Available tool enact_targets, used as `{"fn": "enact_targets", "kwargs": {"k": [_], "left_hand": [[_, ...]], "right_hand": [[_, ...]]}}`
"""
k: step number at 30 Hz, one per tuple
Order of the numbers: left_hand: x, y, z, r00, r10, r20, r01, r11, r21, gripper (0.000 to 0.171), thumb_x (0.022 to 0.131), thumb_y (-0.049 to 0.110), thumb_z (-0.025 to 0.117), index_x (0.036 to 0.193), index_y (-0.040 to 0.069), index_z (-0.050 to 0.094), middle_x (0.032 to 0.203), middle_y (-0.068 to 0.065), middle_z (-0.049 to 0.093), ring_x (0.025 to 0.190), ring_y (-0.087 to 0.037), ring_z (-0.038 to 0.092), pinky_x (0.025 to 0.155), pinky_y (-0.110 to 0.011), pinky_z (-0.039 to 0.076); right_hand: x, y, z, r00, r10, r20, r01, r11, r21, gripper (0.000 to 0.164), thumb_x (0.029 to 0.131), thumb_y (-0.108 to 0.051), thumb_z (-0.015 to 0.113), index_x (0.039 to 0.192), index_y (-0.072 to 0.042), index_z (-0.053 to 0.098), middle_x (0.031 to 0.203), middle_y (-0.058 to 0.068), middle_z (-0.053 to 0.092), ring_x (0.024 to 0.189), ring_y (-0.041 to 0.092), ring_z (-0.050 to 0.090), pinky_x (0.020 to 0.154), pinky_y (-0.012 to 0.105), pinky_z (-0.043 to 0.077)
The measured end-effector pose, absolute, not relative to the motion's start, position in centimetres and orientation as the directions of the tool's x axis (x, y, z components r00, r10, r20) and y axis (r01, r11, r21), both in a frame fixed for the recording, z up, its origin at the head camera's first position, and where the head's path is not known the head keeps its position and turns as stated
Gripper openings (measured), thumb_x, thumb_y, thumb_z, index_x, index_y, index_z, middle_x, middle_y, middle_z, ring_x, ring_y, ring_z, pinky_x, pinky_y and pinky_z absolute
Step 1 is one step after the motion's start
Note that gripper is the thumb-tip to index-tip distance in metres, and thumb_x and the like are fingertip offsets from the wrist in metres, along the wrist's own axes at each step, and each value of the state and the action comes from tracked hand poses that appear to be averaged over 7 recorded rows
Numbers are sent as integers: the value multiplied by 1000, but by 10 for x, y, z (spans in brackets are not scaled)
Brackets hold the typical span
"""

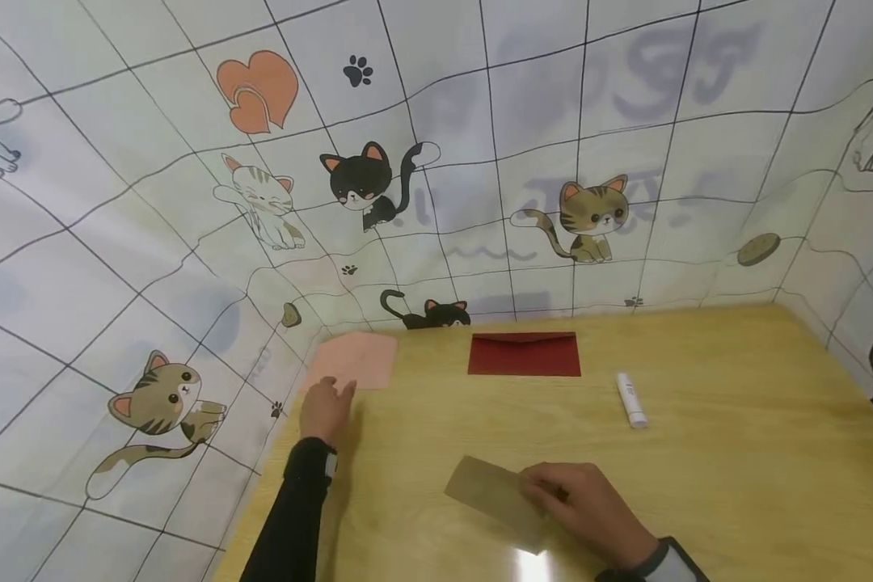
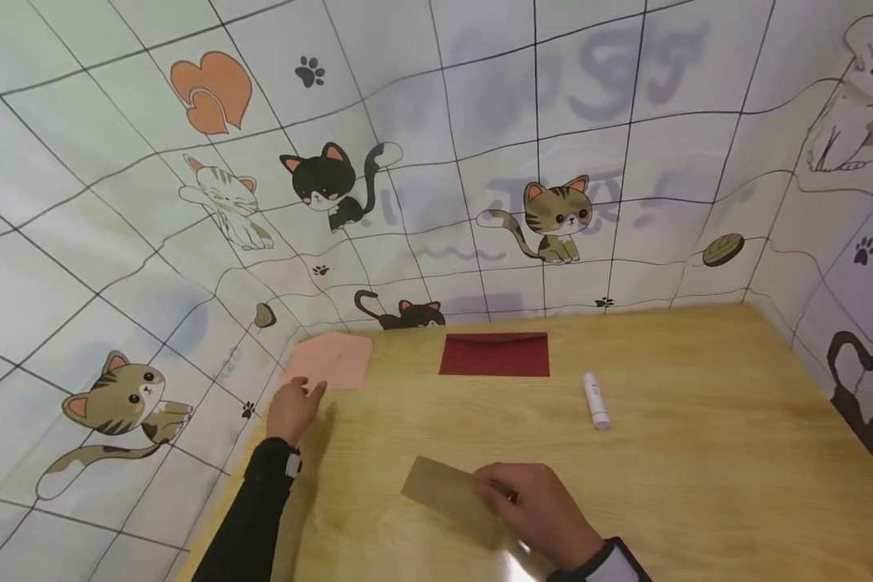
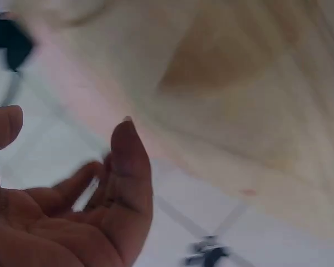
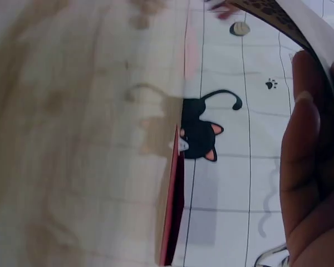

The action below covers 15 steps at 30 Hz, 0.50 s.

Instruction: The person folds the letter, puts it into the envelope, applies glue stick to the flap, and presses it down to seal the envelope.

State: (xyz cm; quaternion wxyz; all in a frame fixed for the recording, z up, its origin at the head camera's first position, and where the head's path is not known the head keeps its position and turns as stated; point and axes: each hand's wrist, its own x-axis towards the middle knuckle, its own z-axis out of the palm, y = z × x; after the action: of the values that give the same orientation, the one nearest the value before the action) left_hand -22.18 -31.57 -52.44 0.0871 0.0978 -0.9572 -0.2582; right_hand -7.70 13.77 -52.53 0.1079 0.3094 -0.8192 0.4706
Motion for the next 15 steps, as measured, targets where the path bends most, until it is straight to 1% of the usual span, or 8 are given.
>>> {"fn": "enact_targets", "kwargs": {"k": [2,4,5,7,9,10,12,15], "left_hand": [[-240,-346,-548,-946,-324,15,-283,847,449,85,114,57,55,144,-22,57,138,-47,66,129,-64,64,109,-71,57],[-249,-370,-565,-924,-374,-79,-374,842,388,95,112,62,51,138,-30,57,140,-53,61,132,-70,60,114,-74,52],[-253,-377,-569,-912,-394,-112,-407,842,355,95,112,60,50,135,-32,59,141,-54,60,133,-72,59,116,-77,49],[-261,-392,-574,-905,-391,-169,-425,852,307,99,111,64,47,133,-32,61,145,-53,60,136,-73,58,120,-80,44],[-271,-400,-573,-904,-377,-203,-419,877,237,105,110,70,46,134,-31,61,146,-52,60,137,-70,60,119,-81,44],[-276,-403,-571,-902,-367,-225,-413,885,213,109,109,73,45,139,-31,57,150,-52,57,141,-71,57,121,-82,41],[-287,-404,-568,-887,-380,-264,-438,874,211,120,105,79,51,149,-32,45,156,-54,48,144,-74,48,121,-81,42],[-304,-400,-564,-875,-400,-274,-450,879,155,129,102,83,54,156,-32,33,160,-56,39,147,-74,41,121,-79,42]], "right_hand": [[-75,139,-531,-767,-433,473,-615,289,-734,15,105,-7,79,109,-21,83,92,-11,81,82,-14,61,65,18,58],[-72,139,-535,-742,-455,493,-627,212,-749,18,106,-4,77,111,-21,82,87,-11,78,79,-15,58,65,16,58],[-72,139,-537,-731,-462,502,-632,181,-754,20,106,-3,76,112,-21,81,85,-11,77,79,-15,57,65,15,57],[-71,138,-540,-710,-469,525,-645,133,-753,23,106,0,75,115,-21,81,86,-9,78,79,-15,60,67,13,58],[-71,138,-542,-704,-465,536,-647,111,-754,25,107,1,74,117,-21,81,90,-7,81,81,-14,64,69,12,58],[-72,138,-542,-703,-461,541,-652,113,-750,25,106,0,74,118,-21,81,93,-6,83,83,-13,65,69,12,58],[-75,138,-543,-699,-450,556,-665,123,-736,24,106,0,76,117,-20,81,94,-6,83,84,-13,65,69,11,57],[-82,140,-542,-689,-429,585,-693,151,-705,23,104,0,78,116,-19,81,92,-8,81,83,-15,61,67,9,55]]}}
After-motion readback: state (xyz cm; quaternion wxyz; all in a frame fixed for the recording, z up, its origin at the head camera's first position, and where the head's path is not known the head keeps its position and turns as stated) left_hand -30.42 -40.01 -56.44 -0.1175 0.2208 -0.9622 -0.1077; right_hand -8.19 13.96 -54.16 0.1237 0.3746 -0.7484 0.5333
